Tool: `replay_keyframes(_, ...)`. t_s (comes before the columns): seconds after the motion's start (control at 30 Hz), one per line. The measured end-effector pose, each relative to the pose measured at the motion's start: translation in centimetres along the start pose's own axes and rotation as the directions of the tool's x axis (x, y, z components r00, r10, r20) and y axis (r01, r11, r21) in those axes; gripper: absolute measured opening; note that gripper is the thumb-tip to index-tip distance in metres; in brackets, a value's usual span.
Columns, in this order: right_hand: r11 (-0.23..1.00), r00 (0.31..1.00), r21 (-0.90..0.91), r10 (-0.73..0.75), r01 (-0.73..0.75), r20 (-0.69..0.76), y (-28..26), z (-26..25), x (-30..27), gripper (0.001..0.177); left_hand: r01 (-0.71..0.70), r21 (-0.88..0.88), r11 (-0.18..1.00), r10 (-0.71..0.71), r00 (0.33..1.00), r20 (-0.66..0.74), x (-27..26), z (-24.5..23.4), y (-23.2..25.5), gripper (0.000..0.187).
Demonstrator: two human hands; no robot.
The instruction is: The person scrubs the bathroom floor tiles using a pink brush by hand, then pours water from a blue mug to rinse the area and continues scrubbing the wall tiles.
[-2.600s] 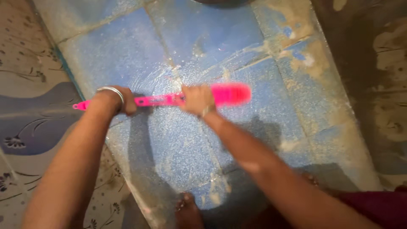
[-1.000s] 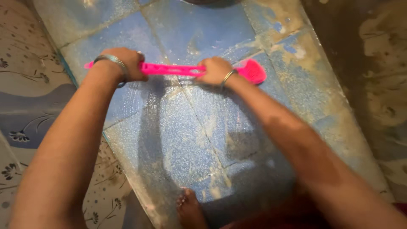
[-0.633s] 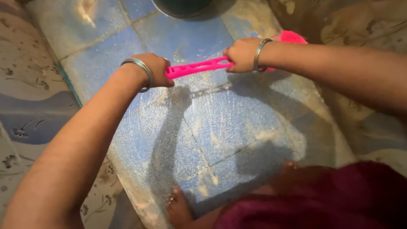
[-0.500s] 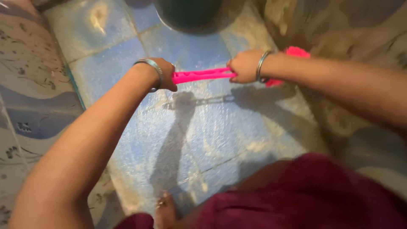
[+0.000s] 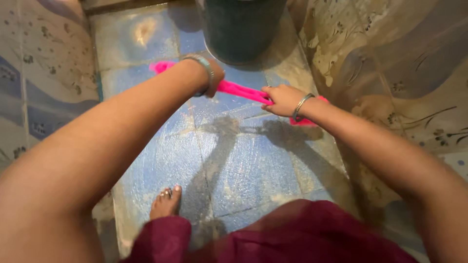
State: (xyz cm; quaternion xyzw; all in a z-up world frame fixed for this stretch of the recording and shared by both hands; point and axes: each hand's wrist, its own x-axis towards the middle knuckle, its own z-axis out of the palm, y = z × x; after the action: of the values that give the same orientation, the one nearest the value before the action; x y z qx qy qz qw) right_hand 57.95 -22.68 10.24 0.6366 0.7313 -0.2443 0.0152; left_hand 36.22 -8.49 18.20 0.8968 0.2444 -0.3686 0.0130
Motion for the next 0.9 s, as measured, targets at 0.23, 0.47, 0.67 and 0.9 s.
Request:
replay_keyframes(0.23, 0.996, 0.997, -0.053, 0.075, -0.074, 0.012, -2.2, 0.6, 3.6, 0.03, -0.028, -0.208, 0.978, 0.024, 0.999, -0.022, 1.2, 4.3, -4.1, 0.042)
replay_keyframes(0.47, 0.997, 0.96, 0.046, 0.079, -0.069, -0.27, -1.3, 4.2, 10.9, 0.027, 0.077, -0.023, 0.997, -0.077, 0.997, -0.024, 5.7, 2.7, -9.7, 0.041)
replay_keyframes(0.67, 0.969, 0.915, 0.099, 0.247, -0.227, -0.32, 1.5, 8.0, 12.1, 0.025, -0.015, -0.004, 1.0, 0.015, 0.998, -0.069, 12.5, 4.1, -9.9, 0.039)
replay_keyframes(0.9, 0.837, 0.705, 0.323, 0.546, -0.442, -0.453, -6.3, 23.3, 6.3, 0.029, -0.37, 0.136, 0.919, 0.349, 0.924, 0.155, 14.0, 12.0, -5.4, 0.047)
